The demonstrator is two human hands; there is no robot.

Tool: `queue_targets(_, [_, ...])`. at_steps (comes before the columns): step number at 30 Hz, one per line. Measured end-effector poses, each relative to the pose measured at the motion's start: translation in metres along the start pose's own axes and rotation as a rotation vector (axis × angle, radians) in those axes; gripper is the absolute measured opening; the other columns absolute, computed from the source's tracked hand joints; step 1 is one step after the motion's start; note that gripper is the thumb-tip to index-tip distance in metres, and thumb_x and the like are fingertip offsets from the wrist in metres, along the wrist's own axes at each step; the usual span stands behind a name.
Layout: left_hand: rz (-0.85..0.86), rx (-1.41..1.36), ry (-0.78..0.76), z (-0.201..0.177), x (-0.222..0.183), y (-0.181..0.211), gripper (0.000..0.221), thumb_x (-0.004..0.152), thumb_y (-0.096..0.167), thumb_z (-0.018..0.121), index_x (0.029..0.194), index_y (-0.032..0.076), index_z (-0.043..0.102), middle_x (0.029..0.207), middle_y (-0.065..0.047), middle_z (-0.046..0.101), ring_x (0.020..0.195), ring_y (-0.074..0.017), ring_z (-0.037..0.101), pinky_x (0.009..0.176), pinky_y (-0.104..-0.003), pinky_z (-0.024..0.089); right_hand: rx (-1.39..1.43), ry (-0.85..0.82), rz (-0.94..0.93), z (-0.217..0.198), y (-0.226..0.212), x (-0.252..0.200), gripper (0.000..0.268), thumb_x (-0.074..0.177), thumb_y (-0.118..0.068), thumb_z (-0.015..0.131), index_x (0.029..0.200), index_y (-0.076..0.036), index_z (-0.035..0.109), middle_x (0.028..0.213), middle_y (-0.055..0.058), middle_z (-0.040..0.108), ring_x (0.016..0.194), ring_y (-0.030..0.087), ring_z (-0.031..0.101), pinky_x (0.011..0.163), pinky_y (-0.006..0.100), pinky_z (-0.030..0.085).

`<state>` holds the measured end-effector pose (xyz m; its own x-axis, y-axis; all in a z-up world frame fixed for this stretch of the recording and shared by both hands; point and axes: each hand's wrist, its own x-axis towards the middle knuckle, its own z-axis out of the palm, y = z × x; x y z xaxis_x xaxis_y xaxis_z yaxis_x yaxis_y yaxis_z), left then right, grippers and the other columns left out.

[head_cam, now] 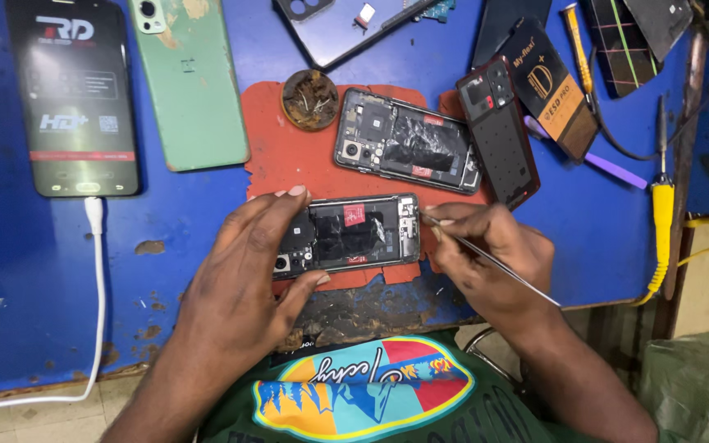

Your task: The person uses a metal pick and a screwdriver to pry and unscrew components inside a disassembled smartphone. They then use a plastic spudger to separate internal parts and a toothbrush to clean the interior. The phone remains open on the workbench throughout the clip.

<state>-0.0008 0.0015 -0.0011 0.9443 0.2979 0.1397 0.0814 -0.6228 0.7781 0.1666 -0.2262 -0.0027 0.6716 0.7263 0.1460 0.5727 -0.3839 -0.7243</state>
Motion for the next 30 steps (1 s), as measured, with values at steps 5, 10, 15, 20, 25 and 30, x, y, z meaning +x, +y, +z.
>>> queue_targets(5, [-0.027, 0.019, -0.011, 0.0, 0.0, 0.0, 0.088, 0.077, 0.02, 0.085, 0.149, 0.004, 0.038, 0.135, -0.023, 0.059, 0.13, -0.0437, 0.054, 0.107, -0.049, 0.047, 0.074, 0.051, -0.046, 0.0, 0.002, -0.001, 0.017, 0.095, 0.006, 0.07, 0.098, 0.001, 0.054, 0.111, 0.017, 0.076, 0.107, 0.021, 0.077, 0.086, 0.031, 0.065])
queue_targets(10, [-0.049, 0.013, -0.022, 0.001, 0.0, 0.002, 0.088, 0.078, 0.019, 0.084, 0.15, 0.005, 0.037, 0.135, -0.022, 0.06, 0.13, -0.0425, 0.055, 0.107, -0.049, 0.047, -0.042, -0.002, -0.043, -0.001, 0.003, -0.002, 0.024, 0.089, 0.003, 0.076, 0.09, 0.0, 0.052, 0.104, 0.017, 0.078, 0.095, 0.019, 0.079, 0.073, 0.027, 0.065])
queue_targets(15, [-0.032, 0.02, -0.002, 0.001, -0.001, 0.001, 0.088, 0.078, 0.019, 0.085, 0.15, 0.004, 0.037, 0.135, -0.022, 0.06, 0.13, -0.043, 0.055, 0.108, -0.05, 0.046, -0.078, -0.055, -0.053, -0.005, -0.006, -0.01, 0.025, 0.085, 0.001, 0.078, 0.088, -0.001, 0.053, 0.101, 0.015, 0.078, 0.09, 0.018, 0.079, 0.074, 0.03, 0.065])
queue_targets(20, [-0.017, 0.009, 0.004, 0.001, 0.0, 0.001, 0.087, 0.078, 0.017, 0.085, 0.15, 0.005, 0.037, 0.136, -0.021, 0.061, 0.13, -0.0412, 0.056, 0.108, -0.048, 0.047, -0.05, -0.016, -0.127, -0.002, -0.005, -0.01, 0.026, 0.088, 0.001, 0.075, 0.092, -0.001, 0.05, 0.103, 0.016, 0.077, 0.095, 0.021, 0.078, 0.079, 0.033, 0.065])
queue_targets(25, [-0.013, 0.016, 0.001, 0.002, -0.001, 0.001, 0.088, 0.078, 0.016, 0.085, 0.151, 0.003, 0.036, 0.134, -0.021, 0.061, 0.129, -0.0419, 0.055, 0.107, -0.048, 0.047, -0.022, -0.021, -0.052, 0.0, 0.001, -0.011, 0.028, 0.092, 0.0, 0.076, 0.092, 0.0, 0.048, 0.101, 0.016, 0.077, 0.089, 0.019, 0.08, 0.069, 0.028, 0.065])
queue_targets(30, [-0.039, 0.021, -0.002, 0.002, 0.0, 0.003, 0.091, 0.077, 0.018, 0.086, 0.151, 0.003, 0.036, 0.133, -0.021, 0.061, 0.128, -0.0414, 0.056, 0.107, -0.048, 0.047, -0.109, -0.009, -0.198, 0.001, -0.001, -0.018, 0.026, 0.09, -0.002, 0.076, 0.092, -0.001, 0.05, 0.102, 0.018, 0.076, 0.091, 0.026, 0.079, 0.071, 0.031, 0.064])
